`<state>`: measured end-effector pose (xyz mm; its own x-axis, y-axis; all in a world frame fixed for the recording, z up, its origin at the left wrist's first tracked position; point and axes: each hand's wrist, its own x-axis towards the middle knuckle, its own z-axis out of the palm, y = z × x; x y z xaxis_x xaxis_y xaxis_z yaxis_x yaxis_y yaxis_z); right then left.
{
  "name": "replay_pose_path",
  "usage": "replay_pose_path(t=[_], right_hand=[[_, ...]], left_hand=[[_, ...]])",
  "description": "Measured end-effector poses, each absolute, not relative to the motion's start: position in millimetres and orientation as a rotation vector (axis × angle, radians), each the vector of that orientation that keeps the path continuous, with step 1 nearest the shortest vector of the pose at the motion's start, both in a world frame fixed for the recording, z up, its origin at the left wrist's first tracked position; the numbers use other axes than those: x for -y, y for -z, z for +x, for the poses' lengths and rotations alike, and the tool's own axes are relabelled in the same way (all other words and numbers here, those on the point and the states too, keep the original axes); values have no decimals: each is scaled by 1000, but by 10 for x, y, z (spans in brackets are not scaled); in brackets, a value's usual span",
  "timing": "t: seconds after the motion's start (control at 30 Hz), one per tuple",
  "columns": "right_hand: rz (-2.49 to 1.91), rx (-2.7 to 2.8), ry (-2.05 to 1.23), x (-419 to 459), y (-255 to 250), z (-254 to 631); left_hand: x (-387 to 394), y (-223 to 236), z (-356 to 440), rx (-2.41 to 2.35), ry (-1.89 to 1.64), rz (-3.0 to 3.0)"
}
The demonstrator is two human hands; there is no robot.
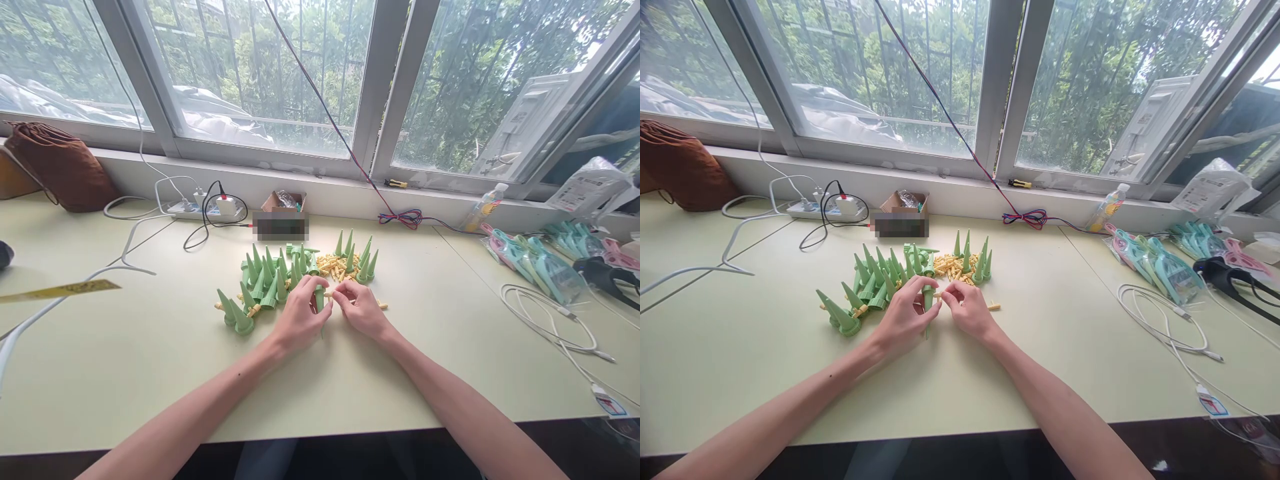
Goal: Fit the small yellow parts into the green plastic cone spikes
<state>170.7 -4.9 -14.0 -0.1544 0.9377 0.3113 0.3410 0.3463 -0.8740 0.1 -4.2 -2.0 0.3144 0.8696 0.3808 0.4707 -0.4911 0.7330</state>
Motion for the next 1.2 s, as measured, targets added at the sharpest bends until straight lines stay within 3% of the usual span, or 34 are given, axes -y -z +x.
replay_pose_path(t=[1.2], right_hand=[[-1198,1725,-760,53,132,1720]], left_hand=[[56,1,0,-1163,-1026,2062]])
